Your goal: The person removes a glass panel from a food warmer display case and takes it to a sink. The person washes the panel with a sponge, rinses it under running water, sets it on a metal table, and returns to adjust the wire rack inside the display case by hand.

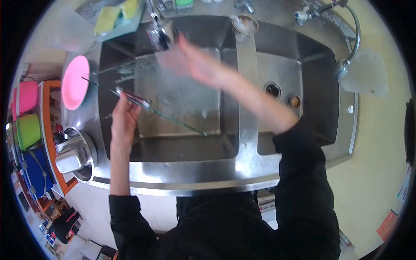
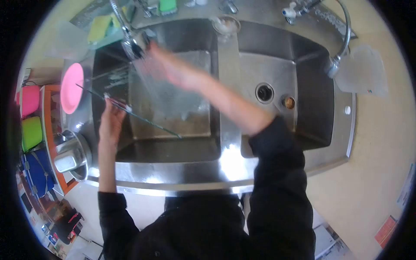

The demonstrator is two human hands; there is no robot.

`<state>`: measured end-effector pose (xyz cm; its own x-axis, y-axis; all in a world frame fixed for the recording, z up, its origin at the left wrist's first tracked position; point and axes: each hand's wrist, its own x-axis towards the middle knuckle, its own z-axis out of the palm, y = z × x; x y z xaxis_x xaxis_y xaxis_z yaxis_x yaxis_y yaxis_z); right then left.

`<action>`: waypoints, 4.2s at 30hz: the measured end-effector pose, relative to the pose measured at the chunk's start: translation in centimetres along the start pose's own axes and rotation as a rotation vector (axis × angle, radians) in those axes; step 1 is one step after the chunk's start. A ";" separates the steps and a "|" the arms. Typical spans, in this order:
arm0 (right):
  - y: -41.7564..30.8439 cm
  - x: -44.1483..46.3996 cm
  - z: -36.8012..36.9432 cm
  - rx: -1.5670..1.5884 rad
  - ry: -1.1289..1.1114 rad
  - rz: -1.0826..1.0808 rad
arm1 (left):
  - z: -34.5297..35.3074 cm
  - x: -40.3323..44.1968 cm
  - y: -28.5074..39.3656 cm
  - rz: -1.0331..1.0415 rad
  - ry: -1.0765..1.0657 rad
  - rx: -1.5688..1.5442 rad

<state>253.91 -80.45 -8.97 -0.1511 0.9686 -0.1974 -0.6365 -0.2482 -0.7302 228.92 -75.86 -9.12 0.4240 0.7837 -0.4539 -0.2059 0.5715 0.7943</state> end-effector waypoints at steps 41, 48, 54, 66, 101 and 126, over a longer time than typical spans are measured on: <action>4.7 2.6 3.0 0.875 0.380 -0.156 | -3.5 -2.2 -2.4 0.018 0.104 -0.115; 1.5 0.6 5.4 0.926 0.254 0.010 | -2.9 -2.6 -1.7 0.017 0.106 -0.118; 0.4 0.6 2.6 0.679 0.313 -0.048 | -3.0 -2.3 -2.0 0.017 0.108 -0.132; -1.5 -8.3 9.2 -0.284 0.039 0.536 | -2.3 -1.7 -0.9 -0.041 0.103 -0.122; -6.4 4.6 -0.5 -1.301 0.393 -0.283 | 5.3 0.1 2.8 0.066 0.201 0.778; -11.3 1.5 -2.3 -1.351 0.289 -0.182 | 5.6 3.3 10.9 0.091 -0.595 1.707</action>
<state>262.64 -76.26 -2.52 0.1194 0.9921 -0.0380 0.6098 -0.1035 -0.7858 233.03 -68.38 0.31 0.7683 0.3932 -0.5051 0.6280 -0.6157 0.4759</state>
